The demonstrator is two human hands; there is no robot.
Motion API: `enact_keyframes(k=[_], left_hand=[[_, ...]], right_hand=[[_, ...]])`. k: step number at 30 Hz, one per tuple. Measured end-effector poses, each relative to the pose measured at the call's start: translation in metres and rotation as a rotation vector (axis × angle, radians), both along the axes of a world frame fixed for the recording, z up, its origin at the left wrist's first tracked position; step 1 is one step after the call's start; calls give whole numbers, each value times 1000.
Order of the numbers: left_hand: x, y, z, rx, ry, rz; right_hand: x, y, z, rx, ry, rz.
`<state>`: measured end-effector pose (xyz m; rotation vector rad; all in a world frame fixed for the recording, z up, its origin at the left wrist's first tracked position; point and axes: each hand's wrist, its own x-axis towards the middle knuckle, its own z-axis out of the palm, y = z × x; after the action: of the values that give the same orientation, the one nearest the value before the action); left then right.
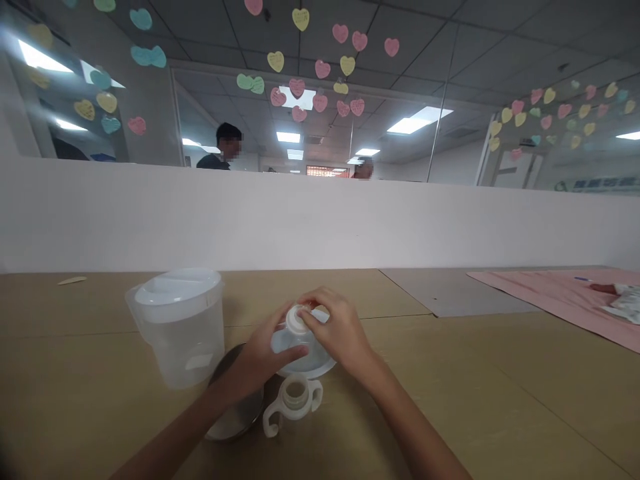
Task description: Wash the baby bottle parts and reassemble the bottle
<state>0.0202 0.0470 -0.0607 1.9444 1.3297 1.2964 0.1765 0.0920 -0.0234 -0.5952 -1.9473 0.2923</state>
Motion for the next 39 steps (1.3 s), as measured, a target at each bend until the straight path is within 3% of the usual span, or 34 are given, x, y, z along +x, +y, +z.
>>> enact_keyframes(k=[2, 6, 9, 13, 18, 23, 26, 28, 31, 33, 36, 39], left_hand=[[4, -8, 8, 26, -5, -33], [5, -11, 14, 125, 8, 53], [3, -12, 17, 208, 58, 107], [-1, -17, 22, 239, 145, 26], [-5, -22, 26, 306, 267, -29], [-10, -21, 30, 271, 312, -80], [-12, -15, 24, 220, 334, -30], [-14, -6, 12, 207, 380, 75], [-21, 11, -13, 185, 499, 210], [-26, 21, -29, 157, 600, 206], [-32, 30, -47, 112, 715, 197], [-35, 32, -56, 63, 755, 196]], right_hand=[[-4, -5, 0, 15, -12, 47], [-8, -12, 0, -52, 14, 90], [-8, -11, -1, -226, -2, 141], [-3, -3, -4, -497, -9, 267], [5, 3, -2, -634, 89, 409], [11, 9, 4, -764, 111, 477], [14, 20, 1, -839, 44, 533], [14, 30, -6, -810, -55, 447], [13, 45, -23, -564, -315, 82], [10, 53, -36, -393, -557, -111], [7, 62, -54, -339, -895, -153], [6, 66, -66, -371, -986, -125]])
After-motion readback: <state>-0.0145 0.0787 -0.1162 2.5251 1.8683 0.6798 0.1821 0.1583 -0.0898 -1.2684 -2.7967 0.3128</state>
